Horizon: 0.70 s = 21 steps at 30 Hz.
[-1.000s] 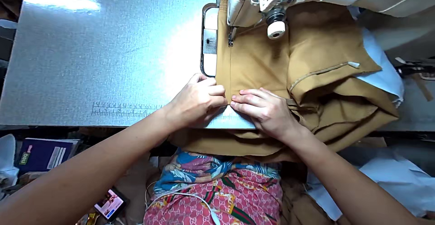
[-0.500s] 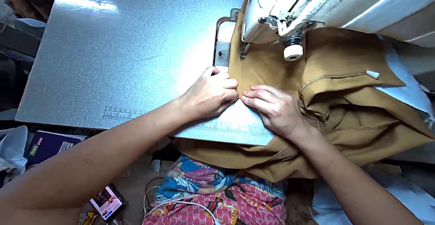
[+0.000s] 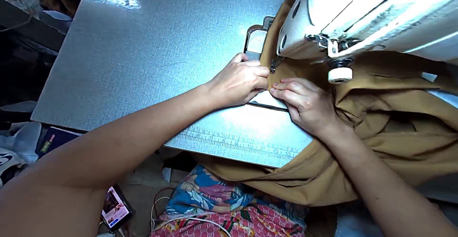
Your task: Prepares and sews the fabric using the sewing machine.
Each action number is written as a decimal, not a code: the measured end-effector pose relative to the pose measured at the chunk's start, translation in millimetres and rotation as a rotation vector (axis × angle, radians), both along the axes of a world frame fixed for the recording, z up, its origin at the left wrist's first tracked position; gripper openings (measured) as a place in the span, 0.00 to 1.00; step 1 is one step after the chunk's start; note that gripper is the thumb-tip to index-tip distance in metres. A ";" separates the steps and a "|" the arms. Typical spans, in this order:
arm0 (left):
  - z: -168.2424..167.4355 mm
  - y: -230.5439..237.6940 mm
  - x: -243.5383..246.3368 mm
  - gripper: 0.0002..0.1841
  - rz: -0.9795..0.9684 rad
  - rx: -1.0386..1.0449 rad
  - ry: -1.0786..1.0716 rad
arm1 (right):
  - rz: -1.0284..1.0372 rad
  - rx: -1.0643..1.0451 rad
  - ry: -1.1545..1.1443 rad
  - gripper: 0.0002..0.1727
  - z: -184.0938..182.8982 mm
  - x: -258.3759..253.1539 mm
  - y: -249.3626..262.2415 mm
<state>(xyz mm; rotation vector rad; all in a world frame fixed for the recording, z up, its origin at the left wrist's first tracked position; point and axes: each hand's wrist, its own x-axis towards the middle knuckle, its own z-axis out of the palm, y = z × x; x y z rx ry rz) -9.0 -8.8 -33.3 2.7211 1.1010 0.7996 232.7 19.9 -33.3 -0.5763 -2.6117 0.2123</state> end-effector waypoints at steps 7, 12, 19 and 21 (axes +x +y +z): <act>2.2 19.9 -3.5 0.11 0.026 -0.031 -0.009 | 0.032 0.022 0.098 0.18 -8.7 -5.8 24.9; 5.2 28.8 -3.1 0.11 0.105 -0.117 -0.049 | 0.123 0.009 0.128 0.17 -6.1 -8.2 41.1; 5.1 29.6 2.2 0.10 0.185 -0.164 -0.080 | 0.118 -0.067 0.100 0.21 -5.5 -6.5 58.8; 3.5 28.9 2.1 0.10 0.194 -0.137 -0.067 | 0.094 -0.095 0.020 0.22 1.8 -3.3 51.3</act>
